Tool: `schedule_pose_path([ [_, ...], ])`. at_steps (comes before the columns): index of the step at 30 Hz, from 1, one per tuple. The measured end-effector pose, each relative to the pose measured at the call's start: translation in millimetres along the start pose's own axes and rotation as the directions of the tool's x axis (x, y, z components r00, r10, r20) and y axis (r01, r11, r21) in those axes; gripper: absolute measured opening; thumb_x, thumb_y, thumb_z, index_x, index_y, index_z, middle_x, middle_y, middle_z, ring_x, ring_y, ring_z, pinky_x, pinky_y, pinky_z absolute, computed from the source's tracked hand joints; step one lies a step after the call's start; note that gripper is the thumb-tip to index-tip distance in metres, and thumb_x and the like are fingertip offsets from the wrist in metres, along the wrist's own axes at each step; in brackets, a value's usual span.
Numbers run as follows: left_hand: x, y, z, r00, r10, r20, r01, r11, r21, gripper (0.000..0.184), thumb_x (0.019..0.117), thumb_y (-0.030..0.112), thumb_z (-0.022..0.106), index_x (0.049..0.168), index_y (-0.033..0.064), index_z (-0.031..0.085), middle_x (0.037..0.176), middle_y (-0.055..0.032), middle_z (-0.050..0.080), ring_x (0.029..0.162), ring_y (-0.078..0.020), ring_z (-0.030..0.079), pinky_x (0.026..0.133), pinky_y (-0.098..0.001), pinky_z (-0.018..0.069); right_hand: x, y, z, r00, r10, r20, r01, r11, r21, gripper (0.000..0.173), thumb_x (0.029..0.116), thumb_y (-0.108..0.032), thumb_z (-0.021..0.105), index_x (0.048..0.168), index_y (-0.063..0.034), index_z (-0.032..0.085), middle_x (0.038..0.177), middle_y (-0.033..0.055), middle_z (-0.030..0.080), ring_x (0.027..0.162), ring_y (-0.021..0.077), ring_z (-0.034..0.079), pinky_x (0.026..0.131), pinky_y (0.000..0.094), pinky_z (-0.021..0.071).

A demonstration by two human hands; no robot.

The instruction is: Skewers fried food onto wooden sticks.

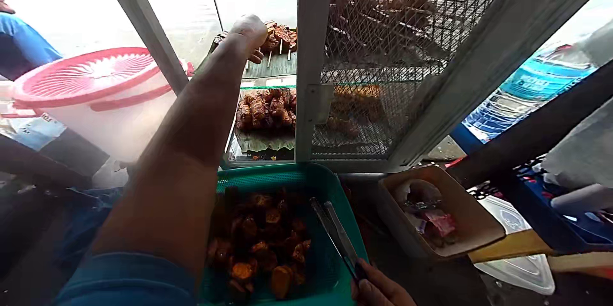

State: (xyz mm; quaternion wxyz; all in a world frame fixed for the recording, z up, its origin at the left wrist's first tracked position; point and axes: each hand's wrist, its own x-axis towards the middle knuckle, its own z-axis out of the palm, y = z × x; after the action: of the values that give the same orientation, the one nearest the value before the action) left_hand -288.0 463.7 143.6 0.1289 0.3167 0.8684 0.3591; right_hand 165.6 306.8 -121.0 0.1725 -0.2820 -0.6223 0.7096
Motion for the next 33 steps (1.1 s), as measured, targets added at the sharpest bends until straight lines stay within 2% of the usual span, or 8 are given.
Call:
schedule_pose_path([
  [5,-84.9,-42.3,-20.6,0.922,0.387,0.024,-0.369,0.857,0.359,0.040,0.0987,0.017,0.053,0.135,0.0040,0.063,0.130,-0.0215,0.064,0.122,-0.0368,0.061,0.103,-0.0604,0.0453,4.9,10.0,-3.0,1.000,-0.011,-0.001,0.011,0.999,-0.038,0.043,0.1063,-0.015,0.045,0.145,0.0017,0.051,0.091,-0.0034,0.070,0.065,0.0026,0.062,0.059,0.0193,0.0550],
  [10,-219.1,-151.6,-48.1,0.835,0.543,0.095,-0.539,0.769,0.344,0.036,0.1054,0.027,0.052,0.132,0.0082,0.067,0.129,-0.0161,0.066,0.114,-0.0258,0.066,0.100,-0.0451,0.0514,5.2,16.3,-7.5,0.998,-0.065,0.009,0.065,0.998,-0.015,0.042,0.1081,-0.023,0.045,0.142,0.0004,0.053,0.089,-0.0062,0.071,0.068,0.0031,0.067,0.062,0.0190,0.0588],
  [14,-291.6,-273.3,-80.3,0.990,0.084,-0.113,-0.072,0.992,0.100,0.033,0.1042,0.028,0.055,0.128,0.0091,0.067,0.118,-0.0099,0.070,0.094,-0.0127,0.069,0.086,-0.0350,0.0571,5.8,14.0,-7.2,0.997,-0.070,0.036,0.070,0.997,0.018,0.037,0.1096,-0.028,0.047,0.137,-0.0060,0.058,0.084,-0.0077,0.071,0.066,0.0043,0.068,0.060,0.0192,0.0596],
  [19,-353.2,-431.4,-54.8,0.903,-0.430,-0.009,0.429,0.902,0.050,0.034,0.1028,0.015,0.057,0.134,0.0022,0.062,0.123,-0.0252,0.066,0.105,-0.0402,0.066,0.093,-0.0626,0.0505,12.7,-1.6,-7.7,0.992,0.005,0.125,0.011,0.992,-0.128,0.034,0.1088,-0.018,0.040,0.135,-0.0027,0.055,0.085,-0.0071,0.071,0.065,0.0042,0.067,0.059,0.0188,0.0593],
  [23,-370.0,-469.5,-4.4,0.902,-0.432,-0.022,0.427,0.883,0.196,0.046,0.0988,0.018,0.062,0.143,0.0039,0.057,0.125,-0.0307,0.063,0.117,-0.0490,0.060,0.099,-0.0686,0.0446,25.1,-14.4,4.5,0.978,-0.009,0.208,0.081,0.938,-0.338,0.041,0.1053,-0.022,0.048,0.140,-0.0015,0.054,0.095,-0.0052,0.071,0.065,0.0023,0.064,0.059,0.0181,0.0571],
  [26,-371.4,-467.9,5.1,0.910,-0.410,-0.063,0.410,0.870,0.273,0.036,0.1020,0.017,0.057,0.134,0.0029,0.064,0.123,-0.0326,0.062,0.119,-0.0498,0.058,0.101,-0.0684,0.0426,39.5,-24.0,18.2,0.967,0.001,0.255,0.141,0.831,-0.538,0.043,0.1019,-0.028,0.055,0.140,-0.0073,0.058,0.092,-0.0037,0.071,0.069,0.0010,0.065,0.063,0.0184,0.0564],
  [31,-382.9,-470.2,-16.8,0.878,-0.458,-0.142,0.478,0.816,0.324,0.033,0.1055,0.024,0.051,0.123,0.0041,0.071,0.122,-0.0266,0.068,0.121,-0.0480,0.060,0.102,-0.0708,0.0416,65.9,-42.1,45.9,0.953,0.119,0.279,0.221,0.358,-0.907,0.040,0.1058,-0.024,0.060,0.144,-0.0124,0.059,0.111,0.0206,0.071,0.096,0.0370,0.068,0.085,0.0633,0.0518],
  [33,-386.4,-471.9,-21.5,0.857,-0.491,-0.158,0.514,0.789,0.337,0.033,0.1055,0.024,0.050,0.122,0.0042,0.071,0.122,-0.0270,0.068,0.120,-0.0482,0.061,0.101,-0.0714,0.0420,75.6,-38.3,55.7,0.953,0.111,0.283,0.260,0.182,-0.948,0.038,0.1064,-0.025,0.059,0.142,-0.0112,0.060,0.114,0.0231,0.070,0.105,0.0436,0.068,0.088,0.0680,0.0511],
])
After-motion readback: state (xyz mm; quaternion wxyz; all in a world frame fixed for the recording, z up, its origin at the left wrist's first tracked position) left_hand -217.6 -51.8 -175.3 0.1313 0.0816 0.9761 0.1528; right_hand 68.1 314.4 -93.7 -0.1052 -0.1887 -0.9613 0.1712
